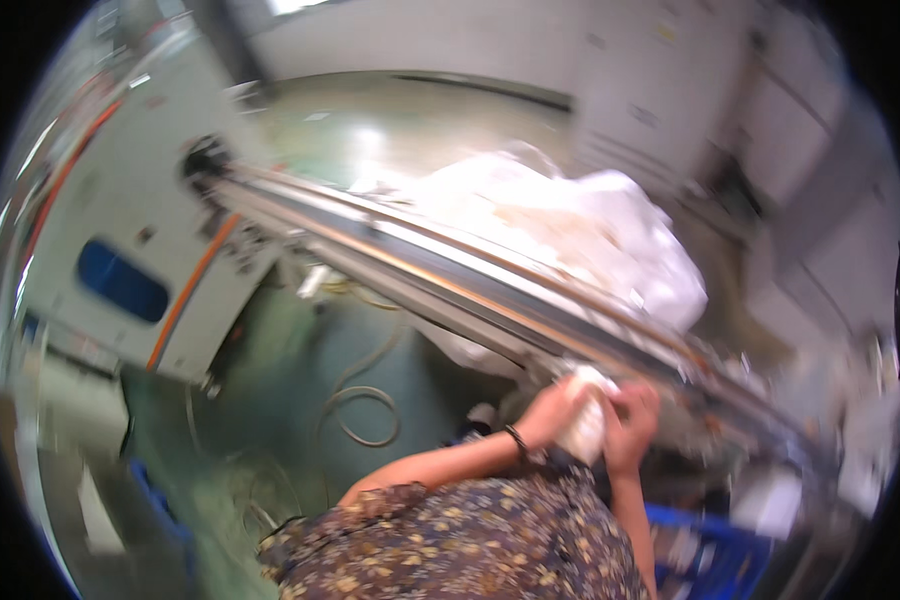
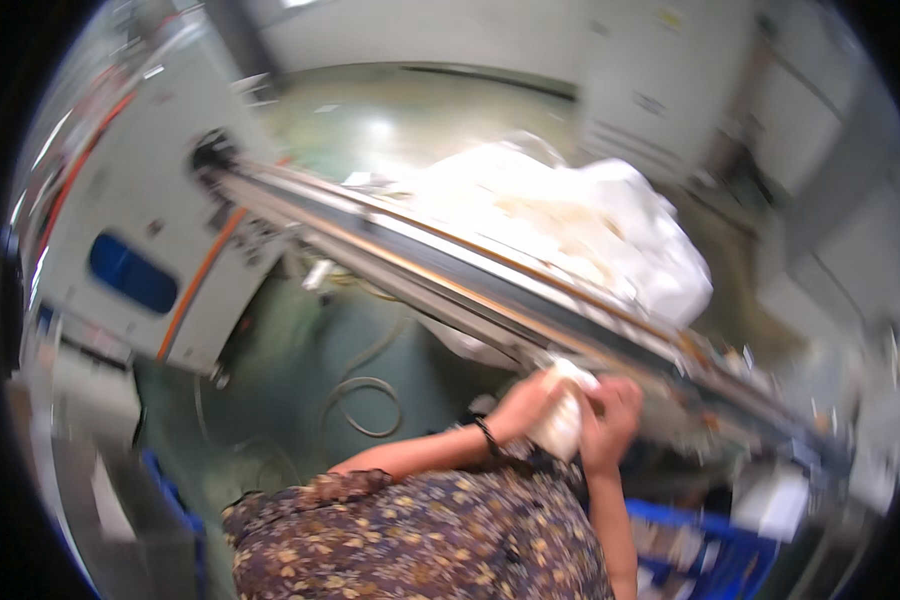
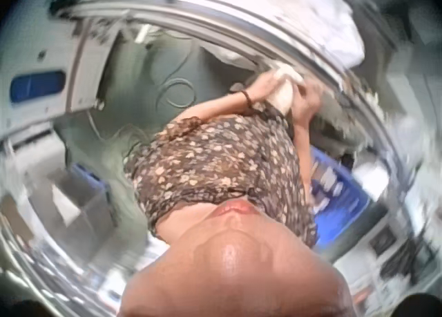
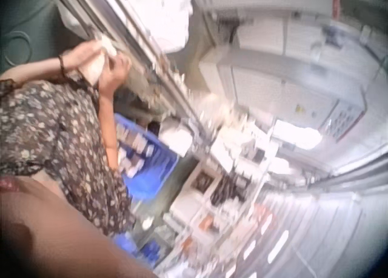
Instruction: The person picks up white rectangular blocks, wraps them in paper or plastic, and places them into a blue crate at a manufacturing workstation.
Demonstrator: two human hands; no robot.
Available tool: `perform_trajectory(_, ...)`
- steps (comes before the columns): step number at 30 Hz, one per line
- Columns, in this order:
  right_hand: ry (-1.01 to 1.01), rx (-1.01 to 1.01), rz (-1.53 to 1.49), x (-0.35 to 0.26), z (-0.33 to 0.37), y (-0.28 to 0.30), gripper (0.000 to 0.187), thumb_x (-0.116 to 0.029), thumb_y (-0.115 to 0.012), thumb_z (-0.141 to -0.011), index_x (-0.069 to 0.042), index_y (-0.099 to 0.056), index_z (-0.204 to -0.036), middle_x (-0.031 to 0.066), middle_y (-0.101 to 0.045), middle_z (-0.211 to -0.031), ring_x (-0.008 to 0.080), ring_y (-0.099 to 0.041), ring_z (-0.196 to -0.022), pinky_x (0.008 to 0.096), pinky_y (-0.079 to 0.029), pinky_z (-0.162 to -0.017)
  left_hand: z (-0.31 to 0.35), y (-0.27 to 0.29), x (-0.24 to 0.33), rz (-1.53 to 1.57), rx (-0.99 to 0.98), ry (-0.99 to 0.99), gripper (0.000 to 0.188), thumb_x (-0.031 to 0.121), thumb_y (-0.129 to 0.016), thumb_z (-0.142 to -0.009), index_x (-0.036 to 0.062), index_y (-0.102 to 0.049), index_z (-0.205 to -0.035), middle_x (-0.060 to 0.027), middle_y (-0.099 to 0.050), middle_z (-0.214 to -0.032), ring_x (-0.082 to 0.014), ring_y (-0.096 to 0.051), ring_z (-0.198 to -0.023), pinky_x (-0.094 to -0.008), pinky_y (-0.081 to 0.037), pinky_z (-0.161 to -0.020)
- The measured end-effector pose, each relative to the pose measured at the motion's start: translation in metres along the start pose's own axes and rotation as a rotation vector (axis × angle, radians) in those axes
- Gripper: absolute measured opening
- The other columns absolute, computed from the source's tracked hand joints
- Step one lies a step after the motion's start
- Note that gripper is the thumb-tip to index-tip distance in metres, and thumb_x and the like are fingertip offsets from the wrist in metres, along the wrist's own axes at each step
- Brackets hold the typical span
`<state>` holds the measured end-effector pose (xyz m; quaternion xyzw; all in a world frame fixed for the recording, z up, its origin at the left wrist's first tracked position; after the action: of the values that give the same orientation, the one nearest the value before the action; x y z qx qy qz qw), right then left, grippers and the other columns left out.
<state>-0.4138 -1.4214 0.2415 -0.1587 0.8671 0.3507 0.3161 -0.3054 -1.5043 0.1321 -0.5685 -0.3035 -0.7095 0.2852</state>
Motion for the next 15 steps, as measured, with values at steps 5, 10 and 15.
perform_trajectory(5, 0.728, -0.695, -0.285, -0.076, 0.05, -0.025, 0.005, -0.014, -0.066, -0.078, -0.012, -0.064, -0.083, 0.0081, -0.06, -0.076, 0.0282, -0.059, -0.081, 0.0384, -0.044, -0.081, -0.01, 0.023, 0.01, 0.344, 0.047, -0.151, 0.05, 0.046, -0.041, -0.104, 0.0056, -0.05, -0.132, -0.0078, -0.061, -0.116, -0.0172, -0.057, -0.104, -0.0318, -0.046, -0.092)
perform_trajectory(10, 0.344, -0.376, -0.096, -0.031, -0.004, -0.032, 0.03, -0.04, -0.063, -0.089, -0.009, -0.064, -0.089, 0.0074, -0.061, -0.086, 0.0284, -0.057, -0.087, 0.0423, -0.041, -0.084, 0.02, 0.048, 0.006, -0.253, 0.14, -0.187, 0.049, 0.039, -0.04, -0.104, 0.0044, -0.045, -0.138, -0.0223, -0.056, -0.106, -0.0354, -0.055, -0.098, -0.0404, -0.044, -0.089)
perform_trajectory(15, 0.969, -0.74, 0.087, -0.053, 0.046, -0.062, 0.043, -0.055, -0.072, -0.075, -0.013, -0.063, -0.077, 0.0043, -0.058, -0.084, 0.0242, -0.055, -0.091, 0.0444, -0.034, -0.086, 0.038, 0.032, -0.007, -0.081, -0.04, -0.01, 0.047, 0.037, -0.04, -0.105, 0.0062, -0.048, -0.14, -0.0204, -0.058, -0.102, -0.0339, -0.058, -0.095, -0.0403, -0.046, -0.086)
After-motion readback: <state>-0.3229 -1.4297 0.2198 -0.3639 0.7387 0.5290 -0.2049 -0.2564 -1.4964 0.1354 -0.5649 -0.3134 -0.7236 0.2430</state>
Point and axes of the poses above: each hand's wrist, its own z-axis away from the middle knuckle, its own y-axis out of the back of the hand, x = y × z, the point moved 8 cm from there along -z, towards the middle knuckle
